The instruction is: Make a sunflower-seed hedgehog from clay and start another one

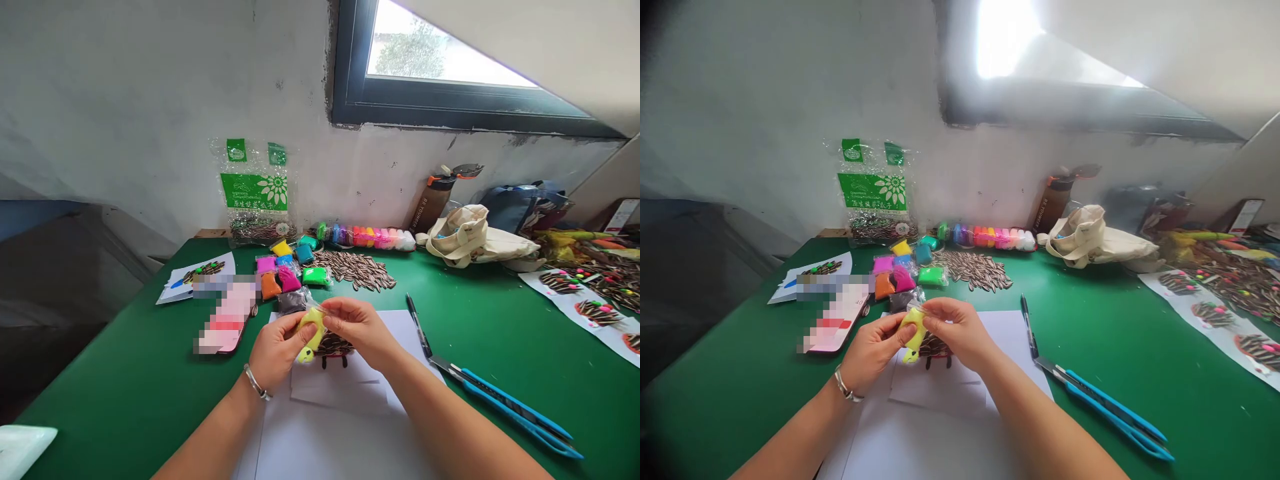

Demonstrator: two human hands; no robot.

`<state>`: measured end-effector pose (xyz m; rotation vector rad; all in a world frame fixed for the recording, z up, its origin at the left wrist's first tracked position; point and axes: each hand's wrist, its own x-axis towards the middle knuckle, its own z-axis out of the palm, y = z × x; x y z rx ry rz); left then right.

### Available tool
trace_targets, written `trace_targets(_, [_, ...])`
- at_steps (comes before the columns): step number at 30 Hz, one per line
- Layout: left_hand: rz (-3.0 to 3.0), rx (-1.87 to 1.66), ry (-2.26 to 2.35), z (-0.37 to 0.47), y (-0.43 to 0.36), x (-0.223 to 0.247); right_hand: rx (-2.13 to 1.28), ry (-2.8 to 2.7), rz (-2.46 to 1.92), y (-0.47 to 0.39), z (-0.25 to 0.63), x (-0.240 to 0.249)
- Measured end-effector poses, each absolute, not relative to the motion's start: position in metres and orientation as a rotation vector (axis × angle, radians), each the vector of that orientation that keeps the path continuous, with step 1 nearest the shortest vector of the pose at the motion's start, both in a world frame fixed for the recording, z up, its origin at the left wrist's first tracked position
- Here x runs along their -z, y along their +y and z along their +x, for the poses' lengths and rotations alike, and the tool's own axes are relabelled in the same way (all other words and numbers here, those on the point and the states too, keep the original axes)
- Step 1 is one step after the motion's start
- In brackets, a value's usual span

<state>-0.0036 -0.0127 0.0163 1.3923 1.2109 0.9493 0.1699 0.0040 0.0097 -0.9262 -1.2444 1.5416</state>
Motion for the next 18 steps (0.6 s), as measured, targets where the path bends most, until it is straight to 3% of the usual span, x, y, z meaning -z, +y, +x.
trace_targets(4, [1.382, -0.978, 1.207, -0.0031, -0.0132, -0.0155, -1.684, -1.200, -0.840, 0.0037, 0.1720, -0.0136])
trace_targets(18, [1.387, -0.947, 1.244, -0.0037, -0.0126, -0.0137, -1.558, -1.254, -0.902, 0.0094, 0.1760, -0.0089])
